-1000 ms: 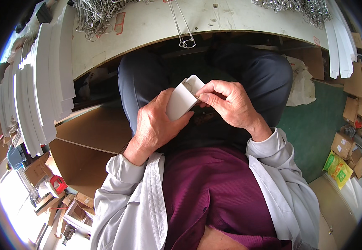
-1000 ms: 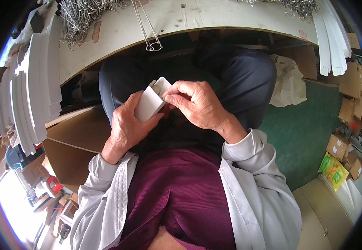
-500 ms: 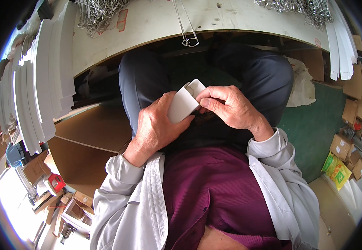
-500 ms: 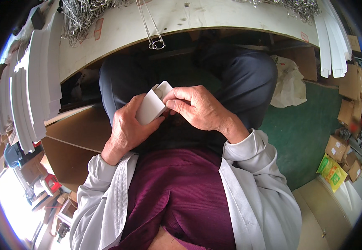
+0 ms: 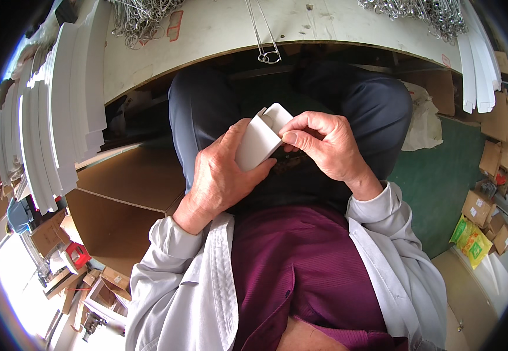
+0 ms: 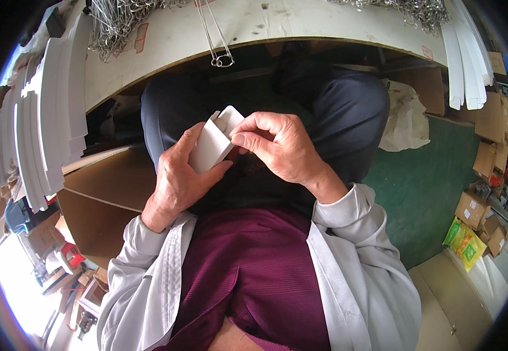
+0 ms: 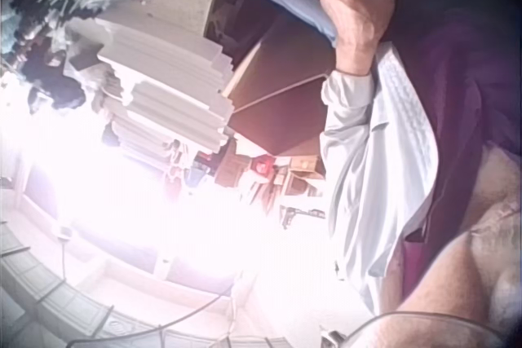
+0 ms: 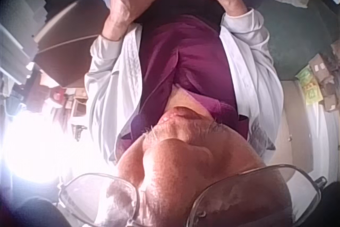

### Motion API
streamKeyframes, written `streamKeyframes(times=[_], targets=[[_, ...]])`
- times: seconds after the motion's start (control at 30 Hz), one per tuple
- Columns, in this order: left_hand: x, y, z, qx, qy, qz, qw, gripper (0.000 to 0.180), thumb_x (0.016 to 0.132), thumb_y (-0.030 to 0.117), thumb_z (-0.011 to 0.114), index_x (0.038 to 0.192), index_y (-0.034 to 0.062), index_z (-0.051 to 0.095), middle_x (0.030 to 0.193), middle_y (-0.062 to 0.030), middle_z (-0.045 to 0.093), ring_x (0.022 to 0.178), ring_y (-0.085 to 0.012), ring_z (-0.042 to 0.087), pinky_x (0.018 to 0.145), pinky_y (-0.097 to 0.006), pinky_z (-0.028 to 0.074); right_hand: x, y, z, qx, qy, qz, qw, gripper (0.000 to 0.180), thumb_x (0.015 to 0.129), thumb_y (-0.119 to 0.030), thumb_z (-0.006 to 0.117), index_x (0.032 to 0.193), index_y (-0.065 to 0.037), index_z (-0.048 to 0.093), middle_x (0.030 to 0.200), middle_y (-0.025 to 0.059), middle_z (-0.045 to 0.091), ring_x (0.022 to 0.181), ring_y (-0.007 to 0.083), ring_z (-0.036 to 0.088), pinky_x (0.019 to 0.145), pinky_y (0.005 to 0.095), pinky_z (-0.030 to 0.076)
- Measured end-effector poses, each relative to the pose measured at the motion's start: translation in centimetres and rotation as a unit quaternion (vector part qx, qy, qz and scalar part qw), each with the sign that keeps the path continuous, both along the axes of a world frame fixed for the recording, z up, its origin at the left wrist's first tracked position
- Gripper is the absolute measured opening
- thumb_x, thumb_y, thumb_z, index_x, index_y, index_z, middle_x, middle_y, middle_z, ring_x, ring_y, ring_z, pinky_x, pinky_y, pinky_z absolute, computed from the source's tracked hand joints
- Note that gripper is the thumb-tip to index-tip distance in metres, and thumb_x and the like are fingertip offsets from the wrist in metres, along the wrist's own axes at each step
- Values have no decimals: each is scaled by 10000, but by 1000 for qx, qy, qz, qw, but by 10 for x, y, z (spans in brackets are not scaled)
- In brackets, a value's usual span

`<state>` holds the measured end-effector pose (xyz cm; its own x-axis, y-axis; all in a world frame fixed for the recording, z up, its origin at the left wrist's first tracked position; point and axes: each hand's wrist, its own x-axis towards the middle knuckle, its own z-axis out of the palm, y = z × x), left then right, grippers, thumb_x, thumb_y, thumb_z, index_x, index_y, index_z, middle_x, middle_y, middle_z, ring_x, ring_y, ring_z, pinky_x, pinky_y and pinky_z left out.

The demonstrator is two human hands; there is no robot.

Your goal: Inserting bundles of thin metal wire brushes into white paper sleeves for packaging.

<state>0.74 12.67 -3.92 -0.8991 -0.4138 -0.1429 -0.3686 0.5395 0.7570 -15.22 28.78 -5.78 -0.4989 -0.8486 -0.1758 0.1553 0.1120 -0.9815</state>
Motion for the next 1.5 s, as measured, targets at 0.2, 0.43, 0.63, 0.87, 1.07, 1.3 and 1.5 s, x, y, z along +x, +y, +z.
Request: streamKeyframes(times=[0.2, 0.43, 0.63, 0.87, 1.07, 1.3, 1.5], targets=[[1, -3, 3, 7, -13, -14, 1000, 742, 734, 188, 919, 1373, 17, 583, 1103, -209, 744, 1018, -327, 760, 868, -395, 613, 0, -1, 2, -14, -40, 5, 999, 152, 996, -123, 727, 1043, 21, 748, 913, 69, 759, 832, 122, 723, 764, 275, 607], [2, 0, 3, 4, 10, -33, 999, 699, 748, 197, 898, 1338, 10, 572, 1053, -224, 737, 954, -379, 754, 820, -436, 628, -6, 1, 1, -4, -75, 82, 994, 194, 1022, -165, 699, 1078, 12, 752, 917, 73, 760, 819, 131, 715, 762, 279, 600], [2, 0, 4, -6, 19, -32, 999, 705, 744, 193, 901, 1342, 12, 574, 1057, -224, 737, 956, -379, 754, 822, -434, 630, -3, 3, 1, -4, -74, 36, 997, 188, 1019, -143, 697, 1093, 22, 751, 905, 66, 749, 801, 124, 712, 752, 271, 595], [4, 0, 2, -13, 30, -33, 999, 712, 736, 193, 908, 1341, 12, 579, 1062, -218, 735, 951, -374, 755, 816, -431, 633, -1, 0, 1, -10, -74, 42, 996, 167, 1014, -133, 705, 1074, 11, 763, 913, 68, 760, 817, 113, 710, 752, 267, 600], [4, 2, 0, -12, 32, -33, 999, 706, 742, 198, 904, 1340, 14, 578, 1059, -213, 734, 957, -370, 754, 822, -434, 631, 3, 0, 1, -9, -28, 43, 999, 188, 1031, -137, 682, 1087, 29, 751, 901, 82, 761, 816, 123, 715, 736, 269, 590], [1, 1, 2, -18, 37, -28, 999, 686, 742, 186, 903, 1329, 21, 588, 1064, -208, 734, 967, -370, 751, 821, -435, 627, 6, -2, 5, -23, 41, 8, 999, 182, 1041, -127, 665, 1089, 34, 735, 896, 85, 761, 800, 129, 724, 726, 269, 588], [0, -5, 5, -30, 45, 5, 999, 676, 740, 174, 907, 1320, 22, 597, 1071, -207, 739, 977, -356, 755, 827, -415, 626, 8, 1, 7, -48, 15, -2, 999, 173, 1043, -128, 662, 1098, 28, 711, 904, 102, 763, 845, 140, 747, 765, 283, 613]])
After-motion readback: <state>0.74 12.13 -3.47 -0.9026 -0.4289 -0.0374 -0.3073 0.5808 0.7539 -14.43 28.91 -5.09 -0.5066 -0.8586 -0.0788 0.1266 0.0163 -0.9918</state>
